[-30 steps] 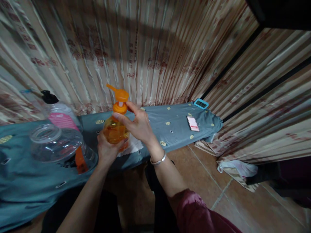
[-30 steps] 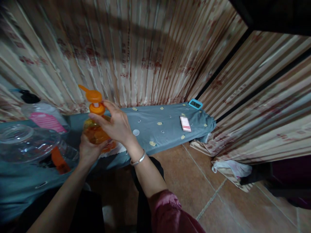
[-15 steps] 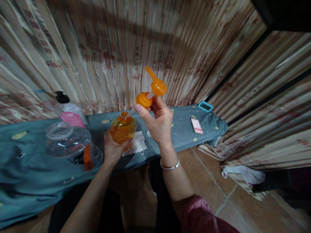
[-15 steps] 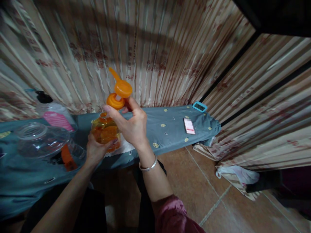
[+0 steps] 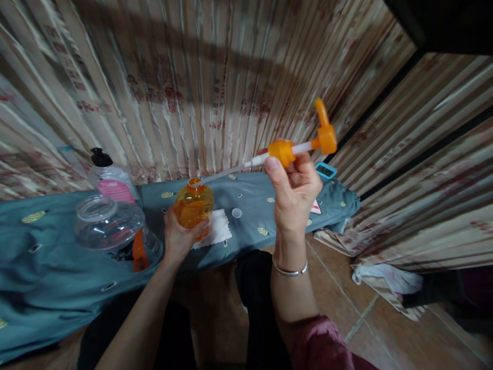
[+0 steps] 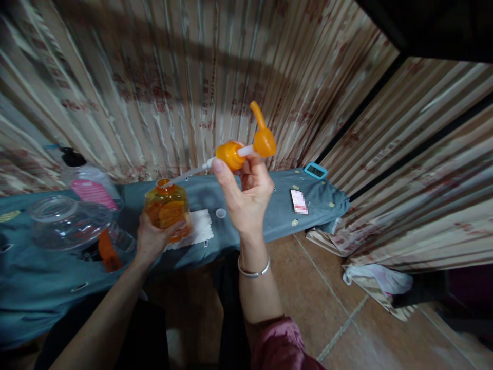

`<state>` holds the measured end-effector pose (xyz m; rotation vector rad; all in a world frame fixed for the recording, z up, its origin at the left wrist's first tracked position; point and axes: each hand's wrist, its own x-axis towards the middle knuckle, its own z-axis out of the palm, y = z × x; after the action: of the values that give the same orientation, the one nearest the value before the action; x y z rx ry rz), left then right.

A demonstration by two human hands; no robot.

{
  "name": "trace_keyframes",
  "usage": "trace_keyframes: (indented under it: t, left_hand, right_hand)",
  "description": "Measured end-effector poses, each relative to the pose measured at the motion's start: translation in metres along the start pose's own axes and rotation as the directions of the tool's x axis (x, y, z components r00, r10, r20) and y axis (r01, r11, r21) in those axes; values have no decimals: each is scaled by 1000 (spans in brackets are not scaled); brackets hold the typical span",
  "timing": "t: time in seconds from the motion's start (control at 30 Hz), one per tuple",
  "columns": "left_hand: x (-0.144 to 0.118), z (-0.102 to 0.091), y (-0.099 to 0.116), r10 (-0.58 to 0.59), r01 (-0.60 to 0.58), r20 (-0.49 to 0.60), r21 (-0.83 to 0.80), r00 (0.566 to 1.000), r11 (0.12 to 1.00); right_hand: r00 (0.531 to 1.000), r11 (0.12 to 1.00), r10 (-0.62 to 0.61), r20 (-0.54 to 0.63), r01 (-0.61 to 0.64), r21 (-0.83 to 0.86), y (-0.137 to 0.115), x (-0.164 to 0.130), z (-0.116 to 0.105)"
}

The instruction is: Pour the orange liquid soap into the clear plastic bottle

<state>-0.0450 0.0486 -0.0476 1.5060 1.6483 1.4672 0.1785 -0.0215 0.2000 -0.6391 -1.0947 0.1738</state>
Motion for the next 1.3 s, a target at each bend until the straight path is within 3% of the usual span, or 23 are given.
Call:
trace_keyframes:
  t: [0.13,0.17,0.27,0.37,0.47,0.53,0.57,0.6,0.73,0.83,0.93,1.1,1.3]
  left_hand:
    - [2,-1,1,-1,1,-1,12,1000,1000]
    - [2,-2,1,-4,4,-4,15,1000,1000]
    - [2,-2,3,-34,34,0,39,999,999]
    - [3,-3,1,-38,38,8,51,999,998]
    - [4,-4,-3,-8,7,24,30,1000,1000]
    - [5,-4,-6,6,-7,43,12,999,1000]
    - [6,-4,-7,8,-9,48,6,999,1000]
    - [6,-4,-8,8,-8,48,1,999,1000]
    - [4,-3,-8,33,-32,39,-27,999,999]
    - [3,-3,-8,92,-87,53,-87,994,992]
    - [4,0,-8,118,-112,40,-128,992,985]
    - [7,9,-8,128,-121,46,-129,991,984]
    - [9,10,-7,135,-127,103,-78,985,989]
  right_hand:
    - [986,988,-152,-71,152,-10,-3,15,-30]
    - [991,989,-130,-32,128,-73,-4,19,-39]
    - [952,939,-285,-111,254,-230,-6,31,-69]
    - [941,895,-321,-111,263,-361,-12,43,-96]
    - [963,807,-265,52,250,-535,-13,55,-117]
    - [950,523,-21,312,277,-806,-5,61,-127]
    - [903,335,198,381,303,-892,2,61,-129]
    - [869,258,314,382,309,-915,12,60,-129]
    - [681,81,661,315,352,-932,60,35,-119]
    - [504,9,832,229,401,-916,90,7,-107]
    - [382,-3,905,186,442,-897,109,-15,-97]
    - [300,11,938,173,473,-881,128,-33,-90]
    - [292,40,934,204,482,-875,133,-39,-95]
